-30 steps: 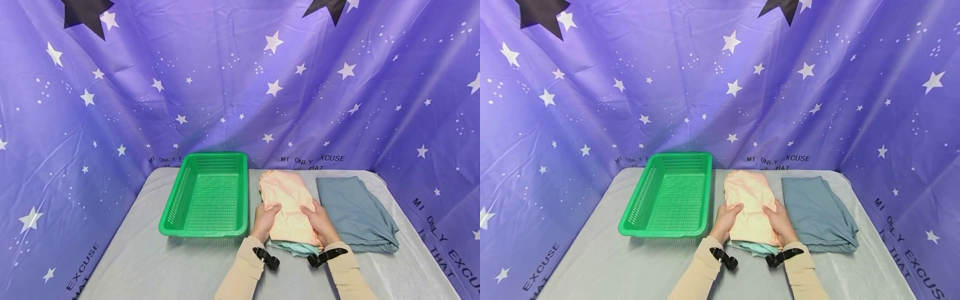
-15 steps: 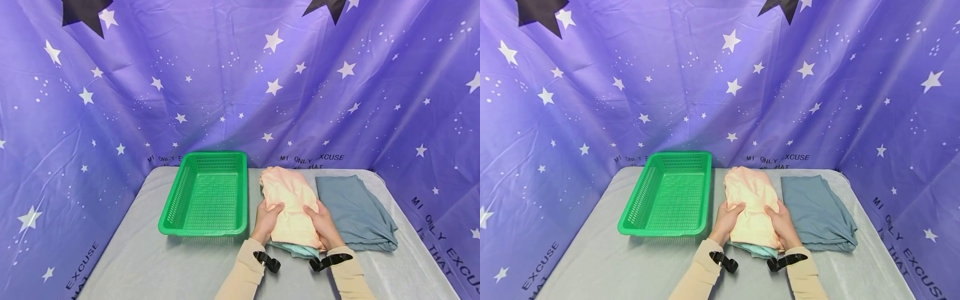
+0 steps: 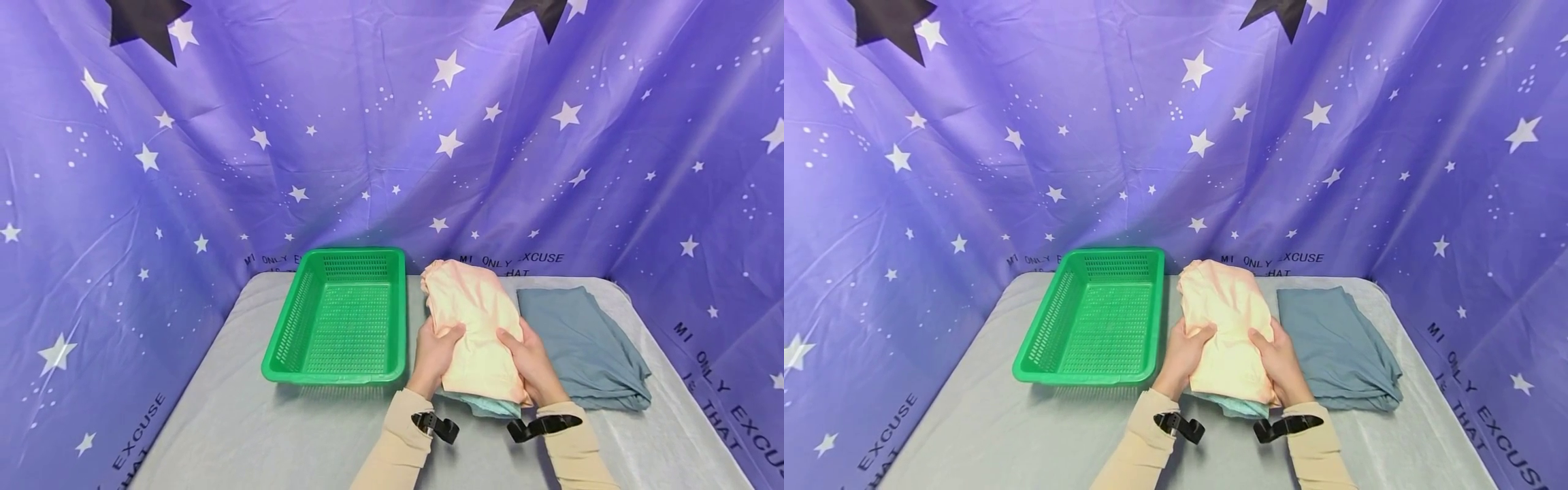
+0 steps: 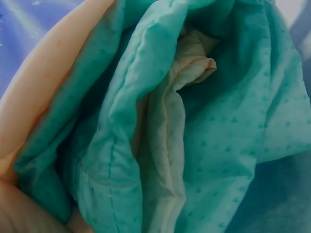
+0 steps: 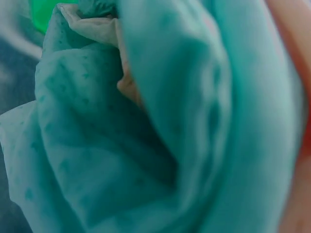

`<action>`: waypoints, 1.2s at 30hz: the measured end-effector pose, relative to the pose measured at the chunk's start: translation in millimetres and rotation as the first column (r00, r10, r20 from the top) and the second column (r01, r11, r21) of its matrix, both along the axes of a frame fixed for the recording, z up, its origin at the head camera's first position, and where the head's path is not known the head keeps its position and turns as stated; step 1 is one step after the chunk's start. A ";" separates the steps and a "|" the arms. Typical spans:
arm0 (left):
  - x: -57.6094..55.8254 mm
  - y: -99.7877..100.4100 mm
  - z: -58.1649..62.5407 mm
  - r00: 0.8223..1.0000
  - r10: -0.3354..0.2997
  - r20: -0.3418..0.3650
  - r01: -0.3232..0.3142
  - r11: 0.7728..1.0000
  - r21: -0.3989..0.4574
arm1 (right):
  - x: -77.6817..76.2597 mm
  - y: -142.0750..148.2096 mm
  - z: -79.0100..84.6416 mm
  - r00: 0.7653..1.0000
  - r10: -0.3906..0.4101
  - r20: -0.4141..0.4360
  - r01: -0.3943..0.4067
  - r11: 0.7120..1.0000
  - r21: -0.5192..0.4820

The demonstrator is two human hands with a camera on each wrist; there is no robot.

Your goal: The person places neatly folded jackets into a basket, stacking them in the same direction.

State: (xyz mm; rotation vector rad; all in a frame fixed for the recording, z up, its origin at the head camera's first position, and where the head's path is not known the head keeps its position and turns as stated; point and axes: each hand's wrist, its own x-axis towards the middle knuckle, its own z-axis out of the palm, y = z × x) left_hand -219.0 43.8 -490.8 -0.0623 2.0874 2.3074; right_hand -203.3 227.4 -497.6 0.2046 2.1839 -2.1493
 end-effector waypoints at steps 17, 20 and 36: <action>-2.2 -28.2 41.1 0.998 -0.039 -0.047 0.036 0.998 -0.055 | -1.6 -15.4 38.2 0.995 0.043 -0.092 -0.045 0.999 -0.017; -3.2 -35.5 48.4 0.998 -0.052 -0.038 0.050 0.998 -0.035 | -4.8 -18.2 44.5 0.993 0.068 -0.099 -0.068 0.998 0.001; -11.6 -88.4 92.3 0.995 -0.102 0.002 0.102 0.995 -0.009 | -20.4 -52.0 82.7 0.958 0.245 -0.148 -0.253 0.967 -0.041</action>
